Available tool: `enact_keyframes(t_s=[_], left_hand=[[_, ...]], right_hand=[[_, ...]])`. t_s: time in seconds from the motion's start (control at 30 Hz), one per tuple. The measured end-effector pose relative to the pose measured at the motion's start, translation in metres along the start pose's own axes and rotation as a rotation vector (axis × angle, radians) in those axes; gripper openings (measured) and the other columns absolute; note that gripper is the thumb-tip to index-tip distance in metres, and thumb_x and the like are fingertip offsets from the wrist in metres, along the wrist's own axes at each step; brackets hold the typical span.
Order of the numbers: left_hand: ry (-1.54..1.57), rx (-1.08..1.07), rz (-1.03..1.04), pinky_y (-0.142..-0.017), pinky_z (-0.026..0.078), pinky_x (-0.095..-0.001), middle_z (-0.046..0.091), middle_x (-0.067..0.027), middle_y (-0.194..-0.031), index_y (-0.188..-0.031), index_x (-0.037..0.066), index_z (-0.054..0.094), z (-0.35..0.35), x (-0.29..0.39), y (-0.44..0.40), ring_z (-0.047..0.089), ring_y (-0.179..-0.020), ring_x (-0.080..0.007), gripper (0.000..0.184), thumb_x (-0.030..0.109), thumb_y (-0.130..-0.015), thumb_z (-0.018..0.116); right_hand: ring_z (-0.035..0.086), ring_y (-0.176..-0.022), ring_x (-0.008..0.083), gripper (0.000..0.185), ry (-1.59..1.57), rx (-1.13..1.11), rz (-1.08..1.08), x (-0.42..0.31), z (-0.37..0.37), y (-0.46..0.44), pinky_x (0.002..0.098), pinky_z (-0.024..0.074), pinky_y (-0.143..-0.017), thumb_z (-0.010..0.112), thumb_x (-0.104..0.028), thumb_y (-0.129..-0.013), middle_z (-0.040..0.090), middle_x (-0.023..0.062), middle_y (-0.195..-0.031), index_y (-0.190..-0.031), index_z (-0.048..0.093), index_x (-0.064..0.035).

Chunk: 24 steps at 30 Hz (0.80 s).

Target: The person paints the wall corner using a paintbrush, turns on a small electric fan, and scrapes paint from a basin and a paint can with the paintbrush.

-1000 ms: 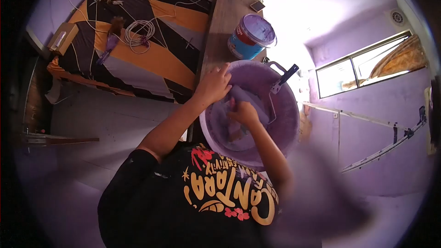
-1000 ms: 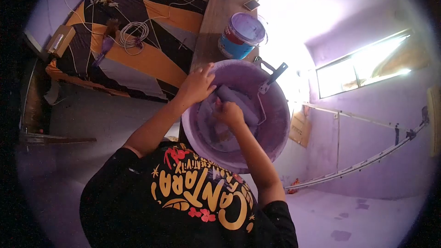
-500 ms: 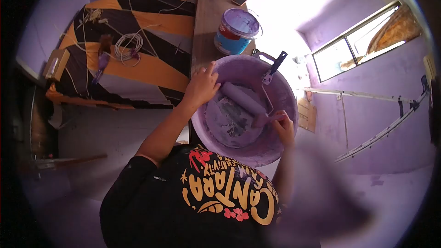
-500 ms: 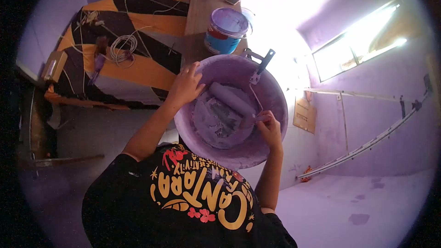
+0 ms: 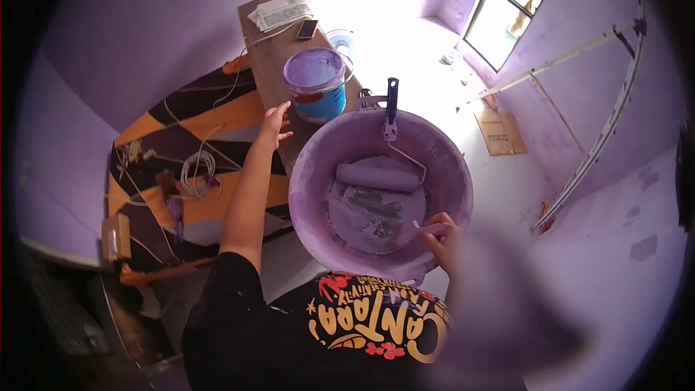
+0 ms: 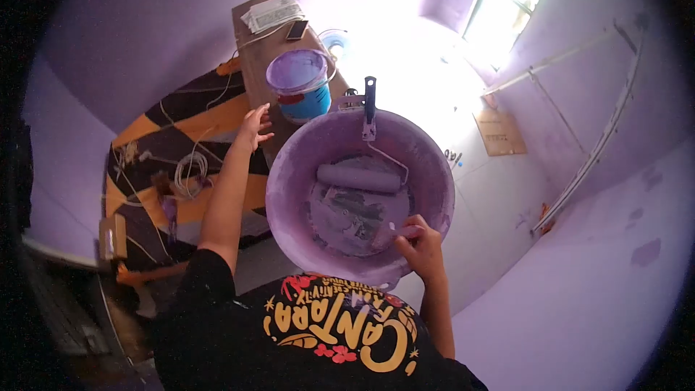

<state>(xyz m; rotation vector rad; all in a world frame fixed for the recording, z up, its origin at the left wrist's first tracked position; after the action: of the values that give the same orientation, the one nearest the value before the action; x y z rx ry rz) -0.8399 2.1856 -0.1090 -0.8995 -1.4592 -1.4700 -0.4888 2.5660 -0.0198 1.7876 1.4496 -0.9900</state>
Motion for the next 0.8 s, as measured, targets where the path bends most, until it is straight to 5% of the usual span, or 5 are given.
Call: enact_keyframes(t_s=[0.1, 0.27, 0.33, 0.47, 0.8], left_hand=[[0.315, -0.099, -0.457, -0.096, 0.044, -0.0641, 0.016, -0.0156, -0.155, -0.150, 0.012, 0.021, 0.030, -0.025, -0.078, 0.031, -0.132, -0.0449, 0.097, 0.059, -0.080, 0.068], [0.415, -0.262, -0.079, -0.091, 0.050, -0.0539, 0.051, -0.0185, -0.135, -0.135, 0.018, 0.049, 0.061, -0.016, -0.107, 0.034, -0.134, -0.0416, 0.068, 0.062, -0.084, 0.060], [0.435, -0.008, -0.052, -0.087, 0.053, -0.0510, 0.064, -0.0174, -0.117, -0.122, 0.015, 0.058, 0.069, 0.004, -0.083, 0.052, -0.122, -0.0362, 0.053, 0.057, -0.090, 0.053], [0.377, -0.050, -0.055, -0.085, 0.056, -0.0491, 0.068, -0.0144, -0.103, -0.110, 0.004, 0.059, 0.060, -0.017, -0.145, 0.069, -0.093, -0.0290, 0.047, 0.046, -0.090, 0.056], [0.376, 0.116, 0.179, -0.093, 0.056, -0.0377, 0.059, -0.0120, -0.124, -0.131, 0.000, 0.050, 0.035, 0.050, -0.041, 0.059, -0.112, -0.0284, 0.056, 0.035, -0.088, 0.063]], right_hand=[[0.056, -0.065, 0.0090, 0.020, -0.070, 0.157, -0.019, 0.002, -0.003, 0.016, 0.0265, 0.0470, -0.059, 0.065, -0.011, -0.075, 0.061, 0.0045, -0.072, -0.092, 0.060, 0.0001], [0.057, -0.065, 0.0107, 0.017, -0.153, 0.323, 0.064, -0.009, -0.020, 0.042, 0.0264, 0.0476, -0.061, 0.066, -0.010, -0.077, 0.063, 0.0045, -0.075, -0.090, 0.062, -0.0003], [0.059, -0.069, 0.0103, 0.018, -0.328, 0.397, 0.172, 0.015, -0.018, 0.050, 0.0252, 0.0478, -0.063, 0.066, -0.011, -0.080, 0.063, 0.0038, -0.077, -0.094, 0.061, -0.0003], [0.060, -0.073, 0.0083, 0.018, -0.512, 0.544, 0.256, 0.036, -0.017, 0.063, 0.0247, 0.0482, -0.066, 0.063, -0.012, -0.084, 0.062, 0.0031, -0.077, -0.098, 0.059, -0.0004], [0.061, -0.074, 0.0167, 0.019, -1.520, 0.629, 0.271, 0.095, -0.034, 0.076, 0.0298, 0.0498, -0.068, 0.056, -0.017, -0.089, 0.064, 0.0075, -0.088, -0.105, 0.054, -0.0073]])
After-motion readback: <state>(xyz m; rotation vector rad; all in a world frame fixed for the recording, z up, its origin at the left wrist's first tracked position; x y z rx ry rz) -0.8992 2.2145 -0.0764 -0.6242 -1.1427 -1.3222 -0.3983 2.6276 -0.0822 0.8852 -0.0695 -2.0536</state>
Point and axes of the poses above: each hand's wrist, its own y-axis away from the middle knuckle, its own z-axis out of the palm, x = y × z, the point moved 6 cm from there along -y, towards the middle knuckle
